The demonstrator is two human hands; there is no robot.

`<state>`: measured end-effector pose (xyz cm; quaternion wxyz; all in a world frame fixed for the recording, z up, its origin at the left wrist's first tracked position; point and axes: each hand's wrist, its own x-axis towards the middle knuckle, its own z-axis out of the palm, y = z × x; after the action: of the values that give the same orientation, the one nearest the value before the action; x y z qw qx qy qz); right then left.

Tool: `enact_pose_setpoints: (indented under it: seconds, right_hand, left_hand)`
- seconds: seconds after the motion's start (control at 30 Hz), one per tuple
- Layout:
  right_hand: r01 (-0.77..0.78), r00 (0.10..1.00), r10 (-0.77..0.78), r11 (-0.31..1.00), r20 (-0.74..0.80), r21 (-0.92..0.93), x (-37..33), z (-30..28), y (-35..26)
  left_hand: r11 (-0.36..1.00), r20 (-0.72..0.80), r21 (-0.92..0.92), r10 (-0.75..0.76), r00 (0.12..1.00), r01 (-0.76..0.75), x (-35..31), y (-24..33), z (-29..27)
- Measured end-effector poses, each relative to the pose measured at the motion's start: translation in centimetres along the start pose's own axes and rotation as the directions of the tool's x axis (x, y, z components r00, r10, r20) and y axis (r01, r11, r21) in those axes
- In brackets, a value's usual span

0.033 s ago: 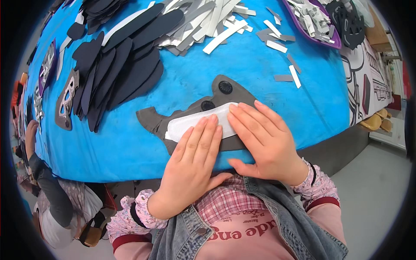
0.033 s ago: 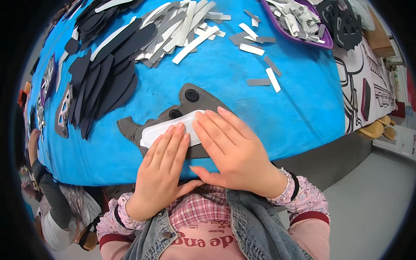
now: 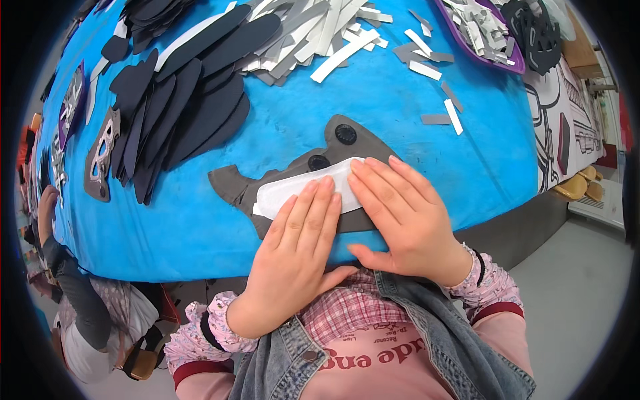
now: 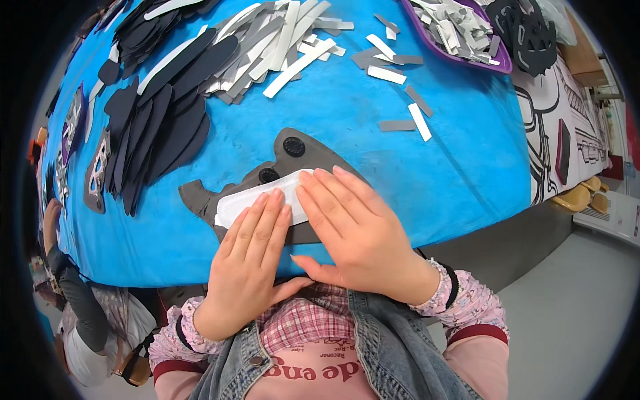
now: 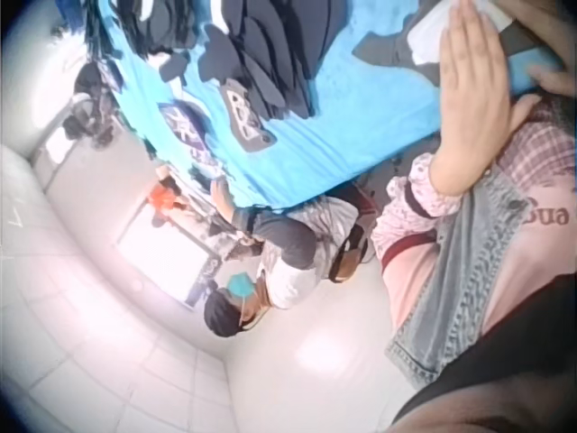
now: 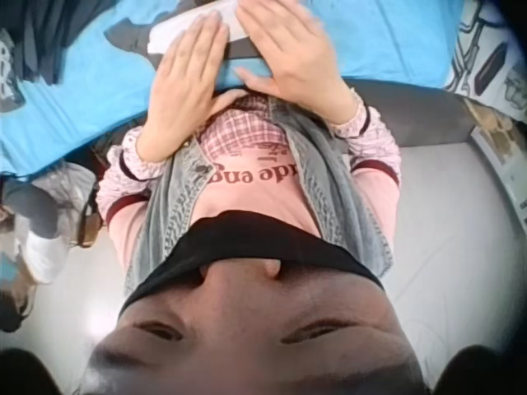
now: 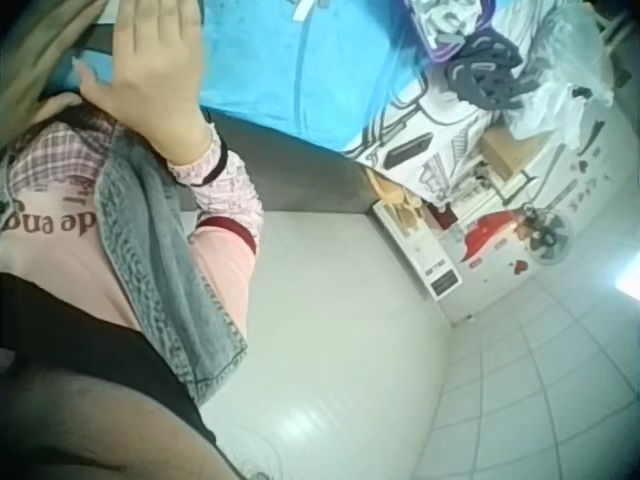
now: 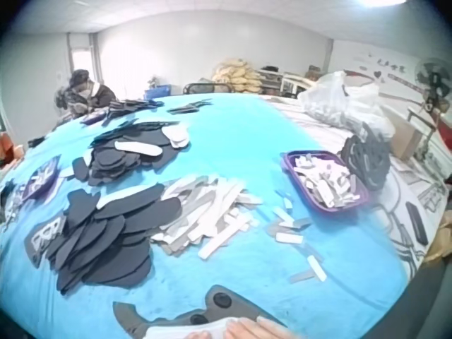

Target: Applying white adhesive reinforcement tape to a black die-cut shoe upper component on a production table.

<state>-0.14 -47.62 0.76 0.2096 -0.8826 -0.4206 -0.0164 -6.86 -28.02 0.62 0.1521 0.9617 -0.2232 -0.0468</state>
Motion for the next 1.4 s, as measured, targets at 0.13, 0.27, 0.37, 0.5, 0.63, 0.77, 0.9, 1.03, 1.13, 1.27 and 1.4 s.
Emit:
enact_pose_setpoints:
  seconds: [0.13, 0.27, 0.37, 0.5, 0.63, 0.77, 0.9, 1.03, 1.13, 1.27, 1.4]
  right_hand:
    - [-0.002, 1.0, 0.002, 1.0, -0.011, -0.011, -0.3, 0.4, 0.1]
    - [0.008, 1.0, -0.008, 0.999, 0.009, 0.036, -1.2, -0.2, 0.0]
    - [-0.009, 1.0, 0.009, 0.999, 0.007, 0.049, -1.5, 0.2, -0.5]
    - [0.02, 1.0, -0.02, 1.0, -0.02, 0.012, -1.8, 0.8, -0.5]
    - [0.05, 0.997, -0.047, 0.997, -0.06, 0.056, -1.8, 1.3, -0.9]
    - [0.027, 0.997, -0.028, 1.0, -0.073, -0.012, -1.7, 2.1, -1.4]
    - [0.016, 0.996, -0.013, 0.999, -0.091, 0.028, -2.2, 2.0, -0.9]
    - [-0.016, 0.996, 0.017, 1.0, -0.093, 0.004, -2.4, 2.3, -0.8]
    - [0.007, 0.997, -0.006, 1.0, -0.083, 0.008, -2.8, 2.8, -0.8]
    - [0.033, 0.994, -0.033, 0.999, -0.108, 0.0, -3.9, 2.9, -0.7]
    - [0.106, 0.935, -0.19, 0.955, -0.299, -0.276, -4.5, 2.4, -1.4]
  left_hand:
    - [1.0, 0.018, 0.012, 0.003, 1.0, -0.003, 0.0, 0.2, -0.1]
    - [0.999, 0.017, 0.02, -0.029, 0.999, 0.029, -0.8, -0.4, -0.6]
    - [0.999, 0.021, 0.022, -0.049, 0.999, 0.048, -1.3, -0.8, -0.6]
    - [0.999, -0.042, 0.039, -0.033, 0.999, 0.034, -1.3, -0.8, 0.1]
    - [0.996, -0.101, 0.029, 0.089, 0.991, -0.086, -0.6, 0.0, 1.0]
    - [0.999, -0.074, 0.014, 0.035, 0.997, -0.034, -0.3, 0.3, 1.1]
    - [0.999, -0.05, 0.005, 0.046, 0.998, -0.045, -0.8, -0.3, 0.5]
    - [1.0, -0.047, 0.005, -0.002, 0.999, 0.002, -1.4, -0.9, 0.7]
    - [1.0, -0.074, 0.018, -0.008, 0.997, 0.009, -1.9, -1.3, 1.0]
    - [0.994, -0.161, 0.062, -0.075, 0.984, 0.086, -3.0, -1.6, 1.0]
    - [0.972, -0.206, 0.23, 0.089, 0.974, -0.04, -5.0, -1.6, 0.8]
